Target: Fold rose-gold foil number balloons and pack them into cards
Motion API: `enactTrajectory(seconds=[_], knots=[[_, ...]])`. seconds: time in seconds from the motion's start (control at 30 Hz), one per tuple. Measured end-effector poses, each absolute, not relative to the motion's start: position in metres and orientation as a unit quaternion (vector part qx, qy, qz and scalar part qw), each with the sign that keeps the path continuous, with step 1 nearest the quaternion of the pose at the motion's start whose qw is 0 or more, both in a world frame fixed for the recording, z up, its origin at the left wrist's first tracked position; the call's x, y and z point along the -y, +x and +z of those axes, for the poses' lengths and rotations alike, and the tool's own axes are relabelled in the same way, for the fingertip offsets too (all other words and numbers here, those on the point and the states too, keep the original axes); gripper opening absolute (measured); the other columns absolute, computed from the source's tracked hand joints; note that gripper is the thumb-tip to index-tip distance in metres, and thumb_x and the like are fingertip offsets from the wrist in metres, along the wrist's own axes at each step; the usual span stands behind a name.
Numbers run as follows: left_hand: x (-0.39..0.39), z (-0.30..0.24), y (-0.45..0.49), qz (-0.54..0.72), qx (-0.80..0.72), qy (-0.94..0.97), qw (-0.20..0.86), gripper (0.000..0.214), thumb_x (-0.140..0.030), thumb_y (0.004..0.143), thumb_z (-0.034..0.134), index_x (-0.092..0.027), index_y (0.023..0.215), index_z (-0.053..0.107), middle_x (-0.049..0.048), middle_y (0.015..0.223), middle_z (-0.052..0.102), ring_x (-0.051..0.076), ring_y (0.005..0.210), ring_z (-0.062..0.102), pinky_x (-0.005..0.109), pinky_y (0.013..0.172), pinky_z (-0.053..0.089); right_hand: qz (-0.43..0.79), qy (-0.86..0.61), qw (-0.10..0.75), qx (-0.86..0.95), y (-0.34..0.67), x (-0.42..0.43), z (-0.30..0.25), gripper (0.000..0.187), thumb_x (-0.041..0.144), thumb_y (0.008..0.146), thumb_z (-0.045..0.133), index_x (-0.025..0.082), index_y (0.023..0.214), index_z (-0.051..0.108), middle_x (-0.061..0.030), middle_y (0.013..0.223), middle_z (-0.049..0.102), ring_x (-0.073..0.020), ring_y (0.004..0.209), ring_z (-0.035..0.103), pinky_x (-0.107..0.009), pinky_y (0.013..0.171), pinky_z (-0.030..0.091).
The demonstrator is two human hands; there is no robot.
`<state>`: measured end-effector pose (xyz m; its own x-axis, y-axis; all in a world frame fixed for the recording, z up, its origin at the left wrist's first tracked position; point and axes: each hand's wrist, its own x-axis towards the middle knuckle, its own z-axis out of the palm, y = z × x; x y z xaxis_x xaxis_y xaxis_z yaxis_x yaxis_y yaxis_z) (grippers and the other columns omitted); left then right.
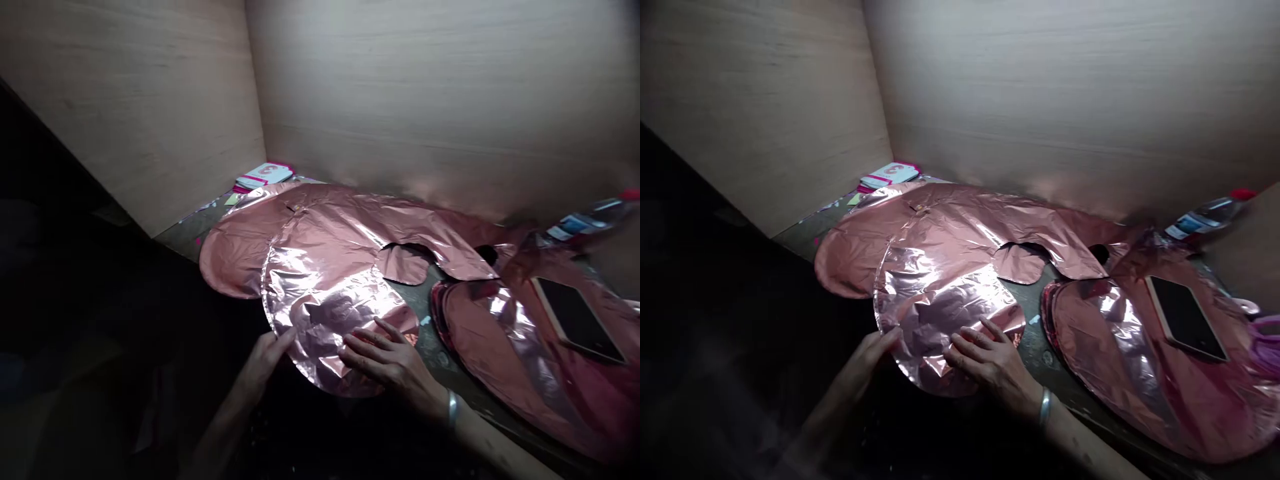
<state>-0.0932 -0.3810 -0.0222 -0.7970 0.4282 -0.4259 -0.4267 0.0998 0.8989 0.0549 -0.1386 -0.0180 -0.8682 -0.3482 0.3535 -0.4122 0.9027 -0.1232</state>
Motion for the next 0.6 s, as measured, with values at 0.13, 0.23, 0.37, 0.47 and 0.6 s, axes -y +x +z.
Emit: enactTrajectory(seconds=[0.13, 0.23, 0.37, 0.47, 0.6], knots=[[0.400, 0.005, -0.132, 0.469, -0.856, 0.146, 0.162, 0.045, -0.062, 0.080, 0.058, -0.018, 0.074, 0.066, 0.0023, 0.064, 0.067, 0.021, 0.062, 0.065, 0.029, 0.061, 0.050, 0.108, 0.188, 0.177, 0.960, 0.057, 0.141, -0.030, 0.033, 0.035, 0.100, 0.048, 0.031, 0.131, 0.058, 0.0004, 0.132, 0.064, -0.0183, 0.123, 0.055, -0.044, 0.115, 0.027], [0.365, 0.020, -0.160, 0.439, -0.848, 0.292, 0.052, 0.042, -0.056, 0.090, 0.047, -0.021, 0.104, 0.066, 0.0054, 0.098, 0.074, 0.023, 0.092, 0.069, 0.030, 0.081, 0.053, 0.118, 0.199, 0.199, 0.952, 0.052, 0.144, -0.042, 0.026, 0.035, 0.100, 0.049, 0.034, 0.123, 0.062, 0.0047, 0.130, 0.064, -0.0163, 0.124, 0.052, -0.045, 0.118, 0.018], [0.296, 0.002, -0.205, 0.280, -0.816, 0.506, 0.005, 0.064, -0.059, 0.090, 0.043, -0.017, 0.139, 0.049, 0.0126, 0.146, 0.050, 0.031, 0.137, 0.042, 0.045, 0.113, 0.034, 0.112, 0.228, 0.183, 0.950, 0.049, 0.144, -0.046, 0.024, 0.039, 0.101, 0.047, 0.034, 0.119, 0.062, 0.0050, 0.128, 0.065, -0.0139, 0.125, 0.050, -0.044, 0.117, 0.018], [0.265, -0.019, -0.238, 0.135, -0.807, 0.574, 0.046, 0.062, -0.056, 0.091, 0.044, -0.019, 0.140, 0.049, 0.0121, 0.150, 0.046, 0.032, 0.142, 0.035, 0.052, 0.115, 0.027, 0.118, 0.202, 0.170, 0.957, 0.052, 0.140, -0.040, 0.024, 0.038, 0.101, 0.046, 0.033, 0.120, 0.061, 0.0052, 0.124, 0.067, -0.0117, 0.121, 0.051, -0.040, 0.115, 0.021], [0.230, -0.015, -0.253, 0.157, -0.821, 0.549, 0.023, 0.056, -0.055, 0.097, 0.031, -0.017, 0.127, 0.059, 0.0141, 0.131, 0.062, 0.030, 0.127, 0.053, 0.047, 0.109, 0.037, 0.135, 0.183, 0.176, 0.958, 0.056, 0.140, -0.034, 0.022, 0.036, 0.102, 0.045, 0.033, 0.115, 0.062, 0.0082, 0.117, 0.069, -0.0092, 0.118, 0.053, -0.037, 0.114, 0.021]])
